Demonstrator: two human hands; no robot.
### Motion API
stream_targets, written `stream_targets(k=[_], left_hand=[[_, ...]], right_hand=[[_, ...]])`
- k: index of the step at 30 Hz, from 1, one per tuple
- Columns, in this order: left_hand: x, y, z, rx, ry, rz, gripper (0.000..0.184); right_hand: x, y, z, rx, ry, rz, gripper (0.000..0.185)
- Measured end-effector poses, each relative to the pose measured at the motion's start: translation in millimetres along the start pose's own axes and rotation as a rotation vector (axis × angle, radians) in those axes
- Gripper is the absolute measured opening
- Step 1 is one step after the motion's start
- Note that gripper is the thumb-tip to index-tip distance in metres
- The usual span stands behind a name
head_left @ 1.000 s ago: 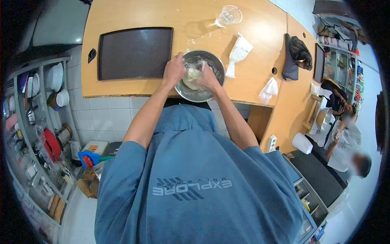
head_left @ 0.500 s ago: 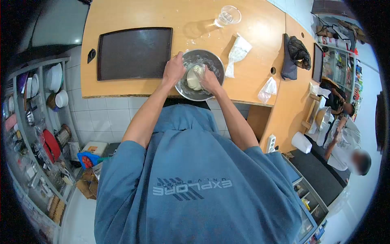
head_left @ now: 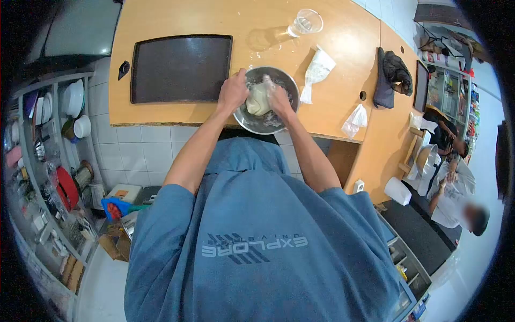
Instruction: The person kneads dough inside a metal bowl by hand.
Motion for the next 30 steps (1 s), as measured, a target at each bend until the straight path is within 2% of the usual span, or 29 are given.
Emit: stream_targets(k=[2,5,8,11,17,20,23,26,30], left_hand=[[-0.7,-2.4,2.0,-0.006,0.006,0.002,0.020],[0.6,-3.3,1.1,-0.013,-0.007,-0.007,0.020],[-0.6,-5.0,3.2,-0.015,-0.010,-0.012,0.019],[-0.8,-3.5,2.1,-0.014,-0.019,-0.016,0.019],[1.2,0.7,-0.3,-0.008,-0.016,-0.010,0.017],[0.9,-0.4,0.5,0.000,-0.010,-0.015,0.017],[-0.8,-2.5,3.5,0.006,-0.003,-0.001,0.017],[1.0,-4.6,2.4,0.013,0.004,-0.007,0.016],[2.3,-0.7,-0.6,-0.013,-0.014,-0.028,0.018]], right_hand=[[4.7,-11.8,10.6,0.153,0.145,-0.134,0.042],[-10.6,5.4,24.4,0.129,0.143,-0.117,0.048],[-15.3,-6.8,15.3,0.185,0.031,0.187,0.049],[-24.4,15.5,29.6,0.054,0.158,0.015,0.047],[-41.1,28.8,21.5,-0.072,0.007,-0.025,0.062],[-15.7,-17.9,0.7,-0.252,-0.010,0.160,0.061],[-5.8,-6.6,10.0,-0.182,0.018,0.085,0.060],[-18.4,49.3,26.4,-0.235,0.010,-0.109,0.065],[-4.9,38.0,8.4,-0.283,0.024,-0.108,0.050]])
Point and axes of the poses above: each hand's wrist, its own x-axis towards the middle knuckle, its own z-axis out of the back of the hand, y = z × x, the point moved 1 cm from there along x, towards the middle knuckle, and after that the axes turned 7 degrees about y, right-handed, at the moved point
